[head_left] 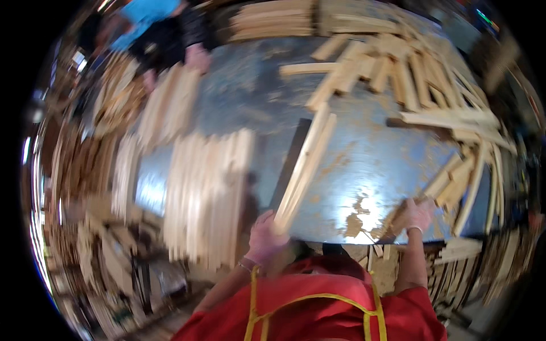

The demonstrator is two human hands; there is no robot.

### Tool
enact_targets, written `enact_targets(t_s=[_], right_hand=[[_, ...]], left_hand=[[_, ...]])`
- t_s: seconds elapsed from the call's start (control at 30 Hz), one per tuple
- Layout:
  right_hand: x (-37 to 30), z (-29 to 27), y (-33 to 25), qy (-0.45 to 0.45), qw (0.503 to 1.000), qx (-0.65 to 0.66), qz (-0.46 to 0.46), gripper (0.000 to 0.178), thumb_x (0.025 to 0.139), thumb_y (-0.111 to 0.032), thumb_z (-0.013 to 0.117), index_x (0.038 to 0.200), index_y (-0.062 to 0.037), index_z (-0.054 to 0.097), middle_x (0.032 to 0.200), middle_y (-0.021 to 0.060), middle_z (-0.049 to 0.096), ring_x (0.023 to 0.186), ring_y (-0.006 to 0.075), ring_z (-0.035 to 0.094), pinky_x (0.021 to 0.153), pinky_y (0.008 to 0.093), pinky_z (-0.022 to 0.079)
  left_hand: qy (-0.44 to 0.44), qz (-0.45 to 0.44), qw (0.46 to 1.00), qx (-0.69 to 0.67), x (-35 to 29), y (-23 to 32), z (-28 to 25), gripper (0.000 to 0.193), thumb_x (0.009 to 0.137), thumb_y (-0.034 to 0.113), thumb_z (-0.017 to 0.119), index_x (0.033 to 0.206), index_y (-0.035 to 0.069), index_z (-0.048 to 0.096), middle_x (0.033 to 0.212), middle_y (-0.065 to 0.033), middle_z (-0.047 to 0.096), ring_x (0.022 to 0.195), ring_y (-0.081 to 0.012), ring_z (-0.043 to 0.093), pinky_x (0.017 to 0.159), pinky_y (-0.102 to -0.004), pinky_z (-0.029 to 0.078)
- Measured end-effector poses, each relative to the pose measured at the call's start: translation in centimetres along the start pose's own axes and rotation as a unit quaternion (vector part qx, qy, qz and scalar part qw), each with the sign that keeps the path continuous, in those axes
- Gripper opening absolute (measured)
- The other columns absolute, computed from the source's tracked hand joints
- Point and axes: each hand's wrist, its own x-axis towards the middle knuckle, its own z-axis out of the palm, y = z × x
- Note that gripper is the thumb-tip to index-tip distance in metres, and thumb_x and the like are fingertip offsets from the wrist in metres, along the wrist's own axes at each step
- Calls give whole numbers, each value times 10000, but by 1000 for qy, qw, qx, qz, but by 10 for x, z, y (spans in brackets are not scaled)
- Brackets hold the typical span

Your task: The person picks up individual wooden planks from a large pile on a metal table and stacks them neatly into a separate pile. The person wears pink gloves and a red shirt while performing this repetitive sorting task in a workshop environment.

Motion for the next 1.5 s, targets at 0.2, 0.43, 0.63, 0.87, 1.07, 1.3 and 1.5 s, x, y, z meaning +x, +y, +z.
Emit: enact_targets(t_s=[0.2, 0.43, 0.63, 0.87, 1.07, 1.3, 1.5], right_hand=[[-62, 11, -35, -189, 837, 498, 121, 908, 899, -194, 717, 1685, -63, 283, 1302, 175, 634, 1126, 342, 672, 1009, 469, 548], [-264, 45, -141, -532, 597, 598, 51, 882, 871, 3, 652, 1665, -74, 275, 1268, 107, 578, 1137, 269, 610, 1031, 400, 531], [-307, 85, -255, -674, 648, 190, -301, 640, 943, -169, 740, 1496, 42, 496, 1276, 168, 710, 1096, 221, 675, 953, 342, 540], [-269, 95, -287, -602, 710, 310, -194, 646, 944, -242, 812, 1444, 84, 563, 1146, 88, 712, 1068, 156, 631, 931, 289, 514], [-216, 83, -301, -582, 723, 312, -203, 663, 955, -276, 799, 1465, 69, 554, 1147, 94, 708, 1006, 162, 644, 907, 307, 528], [-188, 140, -350, -515, 754, 220, -344, 744, 933, -379, 809, 1451, 82, 539, 1262, 240, 725, 1185, 329, 691, 1026, 413, 521], [-189, 128, -351, -557, 759, 278, -191, 724, 882, -282, 856, 1426, 77, 541, 1267, 202, 707, 1140, 289, 667, 1027, 375, 514]], left_hand=[[67, -93, 970, 216, -63, -80, -52, 814, 763, 354, 844, 1466, 58, 561, 1503, -161, 540, 1440, -373, 460, 1235, -546, 320], [212, -241, 934, 157, -172, -143, -63, 844, 859, 426, 833, 1537, 34, 518, 1526, -243, 555, 1409, -420, 520, 1230, -512, 359], [466, -496, 640, -357, -221, -236, -38, 626, 950, 394, 777, 1429, 26, 613, 1414, -188, 655, 1320, -355, 607, 1155, -439, 460], [301, -374, 592, -648, -213, -183, 13, 254, 969, 261, 659, 757, 122, 667, 804, -56, 666, 761, -180, 643, 682, -369, 534], [32, -416, 855, -307, -104, -92, -112, 592, 956, 412, 693, 1390, 9, 676, 1292, -169, 733, 1269, -262, 675, 1089, -347, 509], [38, -388, 920, 28, 83, -116, -83, 834, 875, 663, 665, 1448, 59, 628, 1377, -211, 652, 1281, -383, 621, 1106, -452, 481], [50, -374, 923, -78, 110, -92, -81, 910, 870, 596, 698, 1536, 0, 528, 1474, -244, 599, 1325, -417, 606, 1153, -463, 469]])
